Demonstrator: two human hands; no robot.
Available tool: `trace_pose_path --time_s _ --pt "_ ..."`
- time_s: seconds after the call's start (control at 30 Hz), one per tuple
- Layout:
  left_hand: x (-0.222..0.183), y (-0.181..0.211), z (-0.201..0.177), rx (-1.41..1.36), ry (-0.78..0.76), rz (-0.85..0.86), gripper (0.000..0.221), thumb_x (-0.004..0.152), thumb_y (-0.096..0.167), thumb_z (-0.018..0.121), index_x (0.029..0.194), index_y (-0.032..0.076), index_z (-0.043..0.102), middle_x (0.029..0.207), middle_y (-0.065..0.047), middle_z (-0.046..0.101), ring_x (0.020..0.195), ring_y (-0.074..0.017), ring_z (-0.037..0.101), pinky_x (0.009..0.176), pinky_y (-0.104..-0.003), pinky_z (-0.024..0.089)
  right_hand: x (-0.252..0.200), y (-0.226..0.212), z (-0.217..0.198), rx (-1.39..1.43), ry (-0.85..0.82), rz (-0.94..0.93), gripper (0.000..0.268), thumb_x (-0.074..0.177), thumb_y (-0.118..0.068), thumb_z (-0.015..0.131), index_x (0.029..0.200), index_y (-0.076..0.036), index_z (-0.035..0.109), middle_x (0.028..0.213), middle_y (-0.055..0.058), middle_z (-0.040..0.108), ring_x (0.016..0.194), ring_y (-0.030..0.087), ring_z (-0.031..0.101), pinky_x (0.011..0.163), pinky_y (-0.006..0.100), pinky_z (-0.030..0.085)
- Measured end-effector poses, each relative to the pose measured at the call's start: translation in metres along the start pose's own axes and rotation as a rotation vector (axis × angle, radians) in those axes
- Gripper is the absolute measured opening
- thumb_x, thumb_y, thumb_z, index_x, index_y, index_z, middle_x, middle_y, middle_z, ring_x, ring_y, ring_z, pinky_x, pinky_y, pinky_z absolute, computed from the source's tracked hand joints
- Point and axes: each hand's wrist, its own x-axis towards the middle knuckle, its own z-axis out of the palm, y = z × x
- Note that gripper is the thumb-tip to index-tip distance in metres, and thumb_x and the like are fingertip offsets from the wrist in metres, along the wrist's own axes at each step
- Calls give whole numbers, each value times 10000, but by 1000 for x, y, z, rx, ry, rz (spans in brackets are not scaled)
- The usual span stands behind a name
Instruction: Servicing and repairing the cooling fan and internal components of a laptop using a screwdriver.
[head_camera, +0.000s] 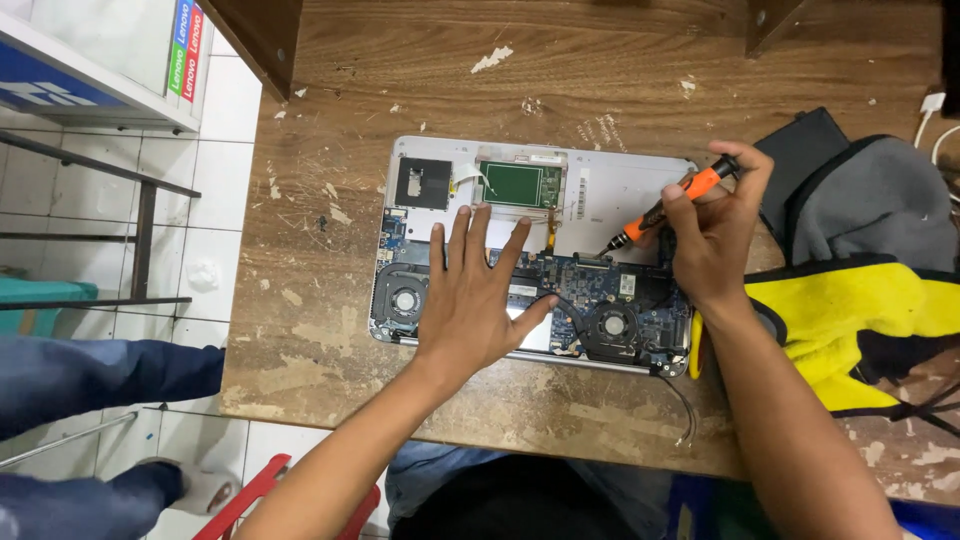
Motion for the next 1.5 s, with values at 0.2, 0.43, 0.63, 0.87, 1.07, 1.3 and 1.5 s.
trace_pose_path --time_s 0.2,0.43,0.63,0.87,1.07,1.3,1.5 --pt "0 -1 1 13 -7 1 816 916 629 585 1488 51 520 1406 -370 466 1428 -549 334 1149 -697 165 -2 5 0 7 9 6 446 1111 -93 572 1445 -41 282 758 105 626 578 163 599 589 225 445" --pt "-5 2 4 38 -39 -13 828 911 658 567 1493 70 520 1394 -376 472 1424 -556 335 1143 -701 175 -3 12 -3 -2 7 2 451 1119 -99 575 1461 -51 284 750 106 618 530 139 573 551 203 424" --pt "-22 12 7 30 1 -20 845 909 673 547 1480 50 532 1361 -402 487 1401 -586 358 1133 -705 209 -5 20 -3 59 -11 11 455 1119 -39 541 1469 -54 251 800 161 656 588 242 682 579 282 563" --pt "-55 17 25 198 120 5 831 940 694 474 1504 84 484 1401 -367 499 1408 -551 379 1161 -642 249 -5 6 0 57 -21 48 414 1143 -55 540 1423 -97 238 792 140 574 589 275 663 569 311 555" --pt "-59 -9 12 9 225 17 689 915 550 647 1381 63 503 1244 -251 553 1200 -411 516 1058 -537 410 -3 -20 14 98 -88 102 419 1145 -121 553 1393 -134 215 809 190 531 584 341 637 595 416 607" --pt "-30 -71 -4 -93 238 125 813 890 410 776 1510 57 387 1449 -196 461 1263 -414 499 1177 -609 328 6 -43 50 155 -162 191 550 1064 38 610 1391 -122 199 764 269 613 641 397 702 670 478 662" --pt "-17 -97 5 -62 152 229 572 976 498 576 1314 38 599 1434 -154 514 1385 -381 406 1208 -602 207 15 -48 76 -215 -247 15 657 1021 76 724 1441 -87 246 927 173 635 699 169 658 503 187 362"
